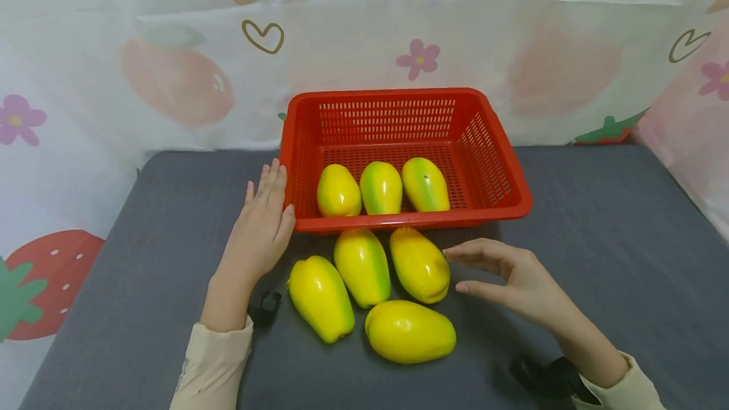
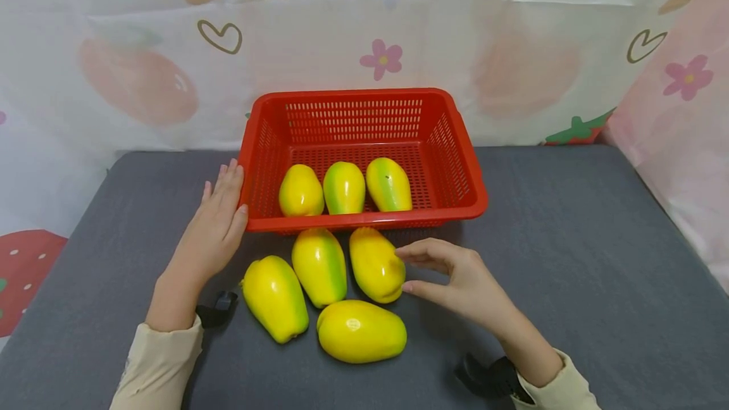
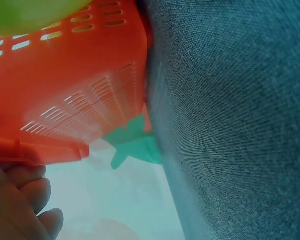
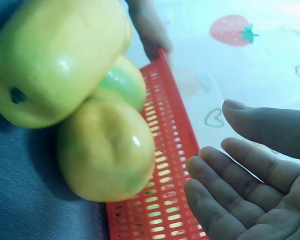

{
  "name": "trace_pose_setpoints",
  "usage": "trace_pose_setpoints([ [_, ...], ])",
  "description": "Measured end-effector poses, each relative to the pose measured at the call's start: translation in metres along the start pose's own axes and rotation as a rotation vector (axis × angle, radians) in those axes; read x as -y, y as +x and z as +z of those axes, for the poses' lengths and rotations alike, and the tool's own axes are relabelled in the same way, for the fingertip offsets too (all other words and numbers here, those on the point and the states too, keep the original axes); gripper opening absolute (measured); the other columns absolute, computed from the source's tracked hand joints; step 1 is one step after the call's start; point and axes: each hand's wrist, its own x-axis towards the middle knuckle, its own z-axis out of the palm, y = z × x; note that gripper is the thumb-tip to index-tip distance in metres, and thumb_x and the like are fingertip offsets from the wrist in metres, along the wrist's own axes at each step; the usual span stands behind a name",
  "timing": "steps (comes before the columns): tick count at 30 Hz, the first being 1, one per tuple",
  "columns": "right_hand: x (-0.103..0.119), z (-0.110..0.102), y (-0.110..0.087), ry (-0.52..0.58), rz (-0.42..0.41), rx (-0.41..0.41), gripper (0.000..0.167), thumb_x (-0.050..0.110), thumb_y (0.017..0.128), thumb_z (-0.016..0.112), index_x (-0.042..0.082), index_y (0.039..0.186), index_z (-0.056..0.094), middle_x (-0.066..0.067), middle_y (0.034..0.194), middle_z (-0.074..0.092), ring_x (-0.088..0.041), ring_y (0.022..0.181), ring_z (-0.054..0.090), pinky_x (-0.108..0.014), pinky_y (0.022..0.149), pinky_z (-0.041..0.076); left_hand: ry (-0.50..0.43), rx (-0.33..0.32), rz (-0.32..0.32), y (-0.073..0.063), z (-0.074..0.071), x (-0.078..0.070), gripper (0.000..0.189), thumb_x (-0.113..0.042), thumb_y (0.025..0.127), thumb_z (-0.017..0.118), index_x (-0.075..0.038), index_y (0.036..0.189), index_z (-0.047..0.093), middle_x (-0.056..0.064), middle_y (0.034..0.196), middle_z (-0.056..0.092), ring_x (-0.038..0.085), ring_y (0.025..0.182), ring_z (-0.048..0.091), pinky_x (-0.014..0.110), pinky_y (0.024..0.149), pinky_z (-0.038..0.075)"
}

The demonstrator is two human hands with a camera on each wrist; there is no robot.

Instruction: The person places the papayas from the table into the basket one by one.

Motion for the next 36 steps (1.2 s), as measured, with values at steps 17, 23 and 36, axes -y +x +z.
trace_pose_setpoints([
  [17,-0.009,0.009,-0.014,0.032,0.002,0.147,0.041,0.005,0.08,0.072,0.002,0.119,0.061,-0.009,0.112,0.065,-0.019,0.103,0.062,-0.029,0.089,0.05,-0.006,0.01,0.003,0.0,0.0,0.001,0.06,-0.02,0.098,0.035,0.004,0.148,0.014,0.017,0.156,0.011,0.03,0.143,0.007,0.05,0.114,0.004],
  [23,-0.009,0.006,-0.014,-0.059,0.041,0.265,0.039,0.021,0.084,0.071,0.005,0.118,0.062,-0.007,0.113,0.066,-0.02,0.101,0.063,-0.033,0.085,0.052,-0.002,0.011,0.003,0.001,-0.001,0.001,0.059,-0.02,0.098,0.035,0.004,0.149,0.014,0.018,0.156,0.011,0.03,0.143,0.007,0.05,0.114,0.004],
  [36,-0.014,0.006,-0.014,-0.165,0.111,0.401,0.042,0.031,0.083,0.072,0.007,0.117,0.063,-0.002,0.113,0.065,-0.017,0.099,0.063,-0.034,0.082,0.053,0.003,0.012,-0.001,0.001,-0.001,0.0,0.059,-0.02,0.098,0.034,0.004,0.149,0.014,0.018,0.156,0.011,0.029,0.143,0.006,0.05,0.114,0.004],
])
